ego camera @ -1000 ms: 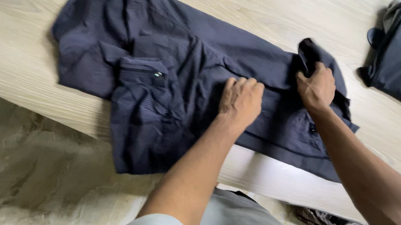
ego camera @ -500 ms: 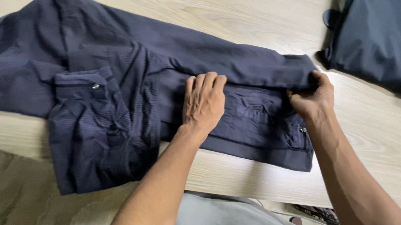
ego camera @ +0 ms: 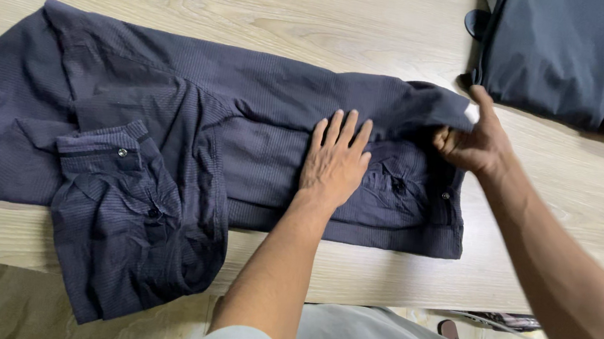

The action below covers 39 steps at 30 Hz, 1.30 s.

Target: The person folds a dark blue shirt and a pair of beige trousers on a light wooden table. They smooth the fabric, fold the sleeves and legs, and stack the items neatly.

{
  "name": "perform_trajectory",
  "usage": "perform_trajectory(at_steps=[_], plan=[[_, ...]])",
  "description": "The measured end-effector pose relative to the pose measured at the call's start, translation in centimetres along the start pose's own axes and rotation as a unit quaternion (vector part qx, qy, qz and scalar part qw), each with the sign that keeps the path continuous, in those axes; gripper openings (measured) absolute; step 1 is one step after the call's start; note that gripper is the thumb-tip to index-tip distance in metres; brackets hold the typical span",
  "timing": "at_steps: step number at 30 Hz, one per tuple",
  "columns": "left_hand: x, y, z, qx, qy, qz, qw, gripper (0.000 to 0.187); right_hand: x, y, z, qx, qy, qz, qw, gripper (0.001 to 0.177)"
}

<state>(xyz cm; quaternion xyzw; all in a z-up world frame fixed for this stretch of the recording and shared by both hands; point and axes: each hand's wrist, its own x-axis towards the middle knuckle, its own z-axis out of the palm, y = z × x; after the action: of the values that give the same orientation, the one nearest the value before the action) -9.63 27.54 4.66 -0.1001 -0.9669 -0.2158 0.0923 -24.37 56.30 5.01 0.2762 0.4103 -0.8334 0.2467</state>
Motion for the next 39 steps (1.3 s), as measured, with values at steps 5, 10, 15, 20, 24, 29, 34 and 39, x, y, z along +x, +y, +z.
perform_trajectory(at_steps=[5, 10, 15, 20, 24, 29, 34, 39], plan=[[-0.6, -0.5, 0.5, 0.018, 0.021, 0.013, 1.0, 0.063, -0.2, -2.6, -0.7, -0.01, 0.034, -0.058, 0.998, 0.029], [-0.3, -0.8, 0.3, 0.012, 0.041, 0.014, 0.999, 0.069, -4.0, -0.3, 1.8, -0.222, 0.108, -0.064, 0.967, 0.047], [0.1, -1.6, 0.0, 0.026, 0.007, 0.015, 1.0, 0.064, -5.0, -0.3, 3.4, -0.394, 0.109, -0.08, 0.909, 0.045], [0.2, -2.2, -0.4, 0.009, -0.011, 0.014, 1.0, 0.062, -4.9, 0.0, 1.9, -0.42, 0.149, -0.142, 0.884, 0.041], [-0.1, -2.3, -1.1, 0.002, -0.023, 0.025, 0.999, 0.063, -5.9, 1.6, 1.0, -0.503, 0.177, -0.189, 0.825, 0.051], [0.3, -3.3, -2.3, -0.046, -0.05, 0.026, 0.997, 0.046, -5.7, 3.4, 3.8, -0.67, 0.229, -0.338, 0.621, 0.047], [4.6, -7.4, -3.2, 0.018, 0.007, 0.007, 1.0, 0.044, -3.0, 5.7, 8.5, -0.763, 0.045, -0.361, 0.535, 0.065], [7.6, -13.6, -4.6, 0.063, -0.023, -0.081, 0.994, 0.054, -2.6, 8.5, 8.4, -0.829, 0.088, -0.285, 0.473, 0.085]])
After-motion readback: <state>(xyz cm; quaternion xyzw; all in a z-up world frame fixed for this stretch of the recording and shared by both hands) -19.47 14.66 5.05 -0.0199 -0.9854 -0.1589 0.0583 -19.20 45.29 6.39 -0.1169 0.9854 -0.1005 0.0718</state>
